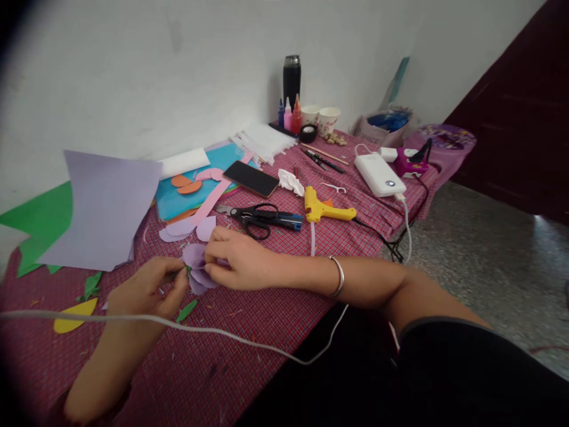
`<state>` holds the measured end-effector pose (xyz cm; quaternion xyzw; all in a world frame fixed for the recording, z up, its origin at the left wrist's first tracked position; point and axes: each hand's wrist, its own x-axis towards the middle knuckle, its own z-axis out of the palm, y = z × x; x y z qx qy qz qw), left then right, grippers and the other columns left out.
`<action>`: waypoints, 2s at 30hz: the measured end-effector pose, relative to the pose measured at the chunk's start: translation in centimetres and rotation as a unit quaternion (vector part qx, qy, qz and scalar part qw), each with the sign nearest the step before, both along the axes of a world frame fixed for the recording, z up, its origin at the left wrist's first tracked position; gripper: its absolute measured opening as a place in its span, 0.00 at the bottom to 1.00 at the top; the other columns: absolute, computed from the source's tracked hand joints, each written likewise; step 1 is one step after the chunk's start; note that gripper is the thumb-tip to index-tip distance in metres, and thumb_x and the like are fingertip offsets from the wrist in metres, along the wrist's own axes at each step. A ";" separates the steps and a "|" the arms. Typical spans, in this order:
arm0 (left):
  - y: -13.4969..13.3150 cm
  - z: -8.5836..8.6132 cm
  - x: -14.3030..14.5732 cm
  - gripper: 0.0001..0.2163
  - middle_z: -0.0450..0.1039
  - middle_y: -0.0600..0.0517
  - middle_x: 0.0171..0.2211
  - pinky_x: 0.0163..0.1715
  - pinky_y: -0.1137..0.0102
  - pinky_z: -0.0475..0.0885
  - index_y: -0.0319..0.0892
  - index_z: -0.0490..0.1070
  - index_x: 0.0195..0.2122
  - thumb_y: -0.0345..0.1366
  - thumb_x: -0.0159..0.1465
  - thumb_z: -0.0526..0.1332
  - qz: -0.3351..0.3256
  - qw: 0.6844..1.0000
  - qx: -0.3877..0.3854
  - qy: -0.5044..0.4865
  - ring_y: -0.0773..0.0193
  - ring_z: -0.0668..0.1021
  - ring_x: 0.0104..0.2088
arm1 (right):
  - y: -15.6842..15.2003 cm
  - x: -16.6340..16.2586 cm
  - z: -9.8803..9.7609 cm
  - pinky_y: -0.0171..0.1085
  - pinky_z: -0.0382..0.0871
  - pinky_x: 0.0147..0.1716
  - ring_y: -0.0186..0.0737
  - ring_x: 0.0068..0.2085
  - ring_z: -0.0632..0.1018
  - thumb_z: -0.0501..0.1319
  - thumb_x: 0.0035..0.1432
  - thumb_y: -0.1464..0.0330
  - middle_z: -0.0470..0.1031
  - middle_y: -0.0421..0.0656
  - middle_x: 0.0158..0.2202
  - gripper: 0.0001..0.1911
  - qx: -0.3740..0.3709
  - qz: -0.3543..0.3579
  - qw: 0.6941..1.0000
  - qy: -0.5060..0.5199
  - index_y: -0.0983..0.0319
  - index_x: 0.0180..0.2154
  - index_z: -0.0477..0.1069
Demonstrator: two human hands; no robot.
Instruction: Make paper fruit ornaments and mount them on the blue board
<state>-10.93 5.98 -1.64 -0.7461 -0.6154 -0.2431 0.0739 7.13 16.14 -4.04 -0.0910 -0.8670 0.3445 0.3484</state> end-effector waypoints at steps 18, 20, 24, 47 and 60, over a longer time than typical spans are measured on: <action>0.4 -1.6 -0.9 0.12 0.80 0.51 0.35 0.35 0.70 0.76 0.46 0.76 0.39 0.33 0.63 0.52 -0.052 0.992 -0.093 -0.066 0.63 0.81 0.33 | 0.7 -0.1 -0.6 0.36 0.65 0.39 0.35 0.36 0.69 0.59 0.57 0.75 0.67 0.42 0.33 0.05 -0.030 -0.014 0.997 -0.070 0.64 0.28 0.69; 0.4 -1.6 -0.8 0.12 0.80 0.52 0.36 0.37 0.69 0.76 0.47 0.76 0.38 0.33 0.63 0.53 -0.048 0.992 -0.093 -0.070 0.63 0.81 0.35 | 0.7 0.0 -0.6 0.36 0.65 0.39 0.35 0.36 0.69 0.58 0.56 0.76 0.67 0.42 0.33 0.05 -0.027 -0.014 0.997 -0.077 0.64 0.28 0.69; 0.5 -1.4 -0.4 0.10 0.79 0.52 0.33 0.36 0.69 0.76 0.46 0.76 0.36 0.34 0.64 0.53 -0.048 0.995 -0.065 -0.061 0.62 0.81 0.33 | 0.6 0.0 -0.6 0.39 0.66 0.44 0.37 0.40 0.71 0.59 0.58 0.73 0.69 0.45 0.38 0.05 -0.019 -0.017 0.996 -0.083 0.64 0.30 0.71; -0.4 -1.1 1.4 0.03 0.71 0.50 0.28 0.32 0.68 0.68 0.38 0.70 0.38 0.29 0.65 0.58 -0.062 0.985 0.081 0.142 0.61 0.74 0.29 | 0.3 0.0 0.1 0.31 0.61 0.31 0.31 0.30 0.70 0.60 0.54 0.74 0.72 0.39 0.30 0.01 -0.083 -0.026 0.992 -0.090 0.64 0.30 0.70; -0.1 -2.6 1.6 0.02 0.72 0.51 0.27 0.29 0.70 0.67 0.39 0.71 0.36 0.28 0.63 0.62 -0.046 0.986 0.131 0.091 0.63 0.73 0.27 | 0.8 -1.0 -1.3 0.31 0.66 0.31 0.29 0.28 0.73 0.61 0.54 0.74 0.72 0.36 0.25 0.03 -0.298 0.030 0.951 -0.075 0.65 0.29 0.68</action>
